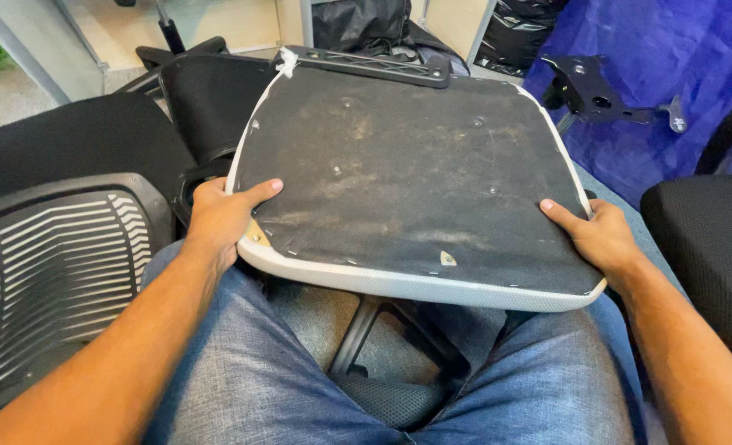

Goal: The person uses a screwdriver to attach a black plastic bracket to the underside of an office chair seat. They tighten multiple screws, flip the seat to check alignment, and reposition the bracket to ensure it is properly secured.

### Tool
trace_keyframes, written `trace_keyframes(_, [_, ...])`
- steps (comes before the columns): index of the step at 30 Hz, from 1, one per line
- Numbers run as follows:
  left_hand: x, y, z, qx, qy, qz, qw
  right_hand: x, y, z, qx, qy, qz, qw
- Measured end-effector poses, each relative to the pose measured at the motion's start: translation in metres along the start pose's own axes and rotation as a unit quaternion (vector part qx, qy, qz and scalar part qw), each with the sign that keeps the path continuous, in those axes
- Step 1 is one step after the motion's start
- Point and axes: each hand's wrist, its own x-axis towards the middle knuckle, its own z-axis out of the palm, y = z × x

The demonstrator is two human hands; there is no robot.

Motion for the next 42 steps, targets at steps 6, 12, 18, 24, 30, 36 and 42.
trace_keyframes(6, [-0.027,0.01,-0.02,0.044,0.032,0.048,0.997,-0.009,-0.016,-0.003,0.001,0.006,-0.044,0.999])
trace_keyframes(12, [-0.053,0.014,-0.034,0.026,0.047,0.031,0.998,-0.016,-0.009,-0.006,0.008,0.008,-0.049,0.999])
trace_keyframes(18, [-0.052,0.006,-0.035,0.187,0.059,0.033,0.98,-0.017,0.019,0.013,-0.06,0.024,-0.082,0.994])
trace_keyframes(24, [-0.057,0.007,-0.033,0.167,0.051,0.024,0.984,-0.017,0.017,0.011,-0.05,-0.006,-0.043,0.998])
trace_keyframes(30, [-0.07,0.014,-0.035,0.256,0.093,0.05,0.961,-0.039,0.014,0.004,-0.056,0.024,-0.026,0.998])
trace_keyframes(36, [-0.056,0.002,-0.032,0.24,0.058,0.039,0.968,-0.038,0.014,0.006,-0.104,0.015,0.002,0.995])
trace_keyframes(42, [-0.032,-0.008,-0.027,0.235,0.056,0.098,0.965,-0.021,0.017,0.007,-0.139,0.022,-0.041,0.989])
